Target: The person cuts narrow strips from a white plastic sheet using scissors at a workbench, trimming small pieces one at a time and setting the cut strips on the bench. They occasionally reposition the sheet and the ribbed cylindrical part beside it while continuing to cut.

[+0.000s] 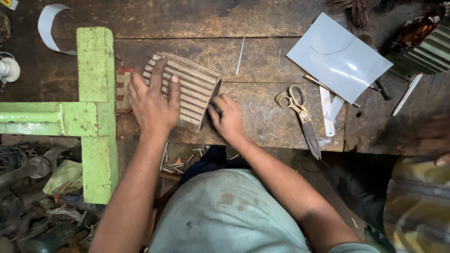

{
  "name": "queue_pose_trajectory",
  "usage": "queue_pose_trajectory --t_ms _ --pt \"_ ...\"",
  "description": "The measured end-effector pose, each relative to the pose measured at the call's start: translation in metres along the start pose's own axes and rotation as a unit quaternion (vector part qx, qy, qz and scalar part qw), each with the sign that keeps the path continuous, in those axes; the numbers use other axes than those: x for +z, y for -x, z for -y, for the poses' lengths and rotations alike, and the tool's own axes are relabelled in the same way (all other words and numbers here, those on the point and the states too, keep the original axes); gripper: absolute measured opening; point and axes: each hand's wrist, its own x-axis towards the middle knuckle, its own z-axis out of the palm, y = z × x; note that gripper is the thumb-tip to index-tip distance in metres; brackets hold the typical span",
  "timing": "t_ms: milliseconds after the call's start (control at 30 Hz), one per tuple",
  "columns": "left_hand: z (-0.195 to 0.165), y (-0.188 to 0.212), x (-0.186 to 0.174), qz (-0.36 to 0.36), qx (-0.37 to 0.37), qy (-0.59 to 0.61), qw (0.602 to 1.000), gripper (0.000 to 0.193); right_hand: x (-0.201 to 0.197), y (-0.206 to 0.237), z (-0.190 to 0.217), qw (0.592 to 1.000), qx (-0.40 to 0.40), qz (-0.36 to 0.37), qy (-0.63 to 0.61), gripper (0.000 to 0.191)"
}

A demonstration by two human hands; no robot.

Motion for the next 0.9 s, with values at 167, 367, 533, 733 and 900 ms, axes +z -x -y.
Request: queue_pose_trajectory --t_ms 167,367,533,733,900 --pt "-0.001 -0.003 0.0 0.015 -0.01 -0.023 1.0 0.046 -0.001 -0.012 -0.011 0.998 -0.024 0.059 0.012 0.026" --pt "-0.004 -0.002 -0.002 0.007 -0.005 -0.002 1.0 0.044 0.008 -0.023 -0.002 0.991 0.1 0.074 0.043 0.028" --pt "0.0 0.0 0.001 -0.019 0.019 0.003 1.0 0.044 -0.026 -0.009 -0.005 0.996 -0.043 0.072 -0.011 0.034" --pt "0.004 -0.002 0.003 0.002 0.016 -0.035 0.999 0.045 -0.021 -0.01 -0.016 0.993 -0.068 0.101 0.007 0.019" --pt "0.0 0.001 0.001 -0.011 0.013 0.004 1.0 0.045 -0.012 -0.013 -0.022 0.991 -0.103 0.088 0.004 0.021"
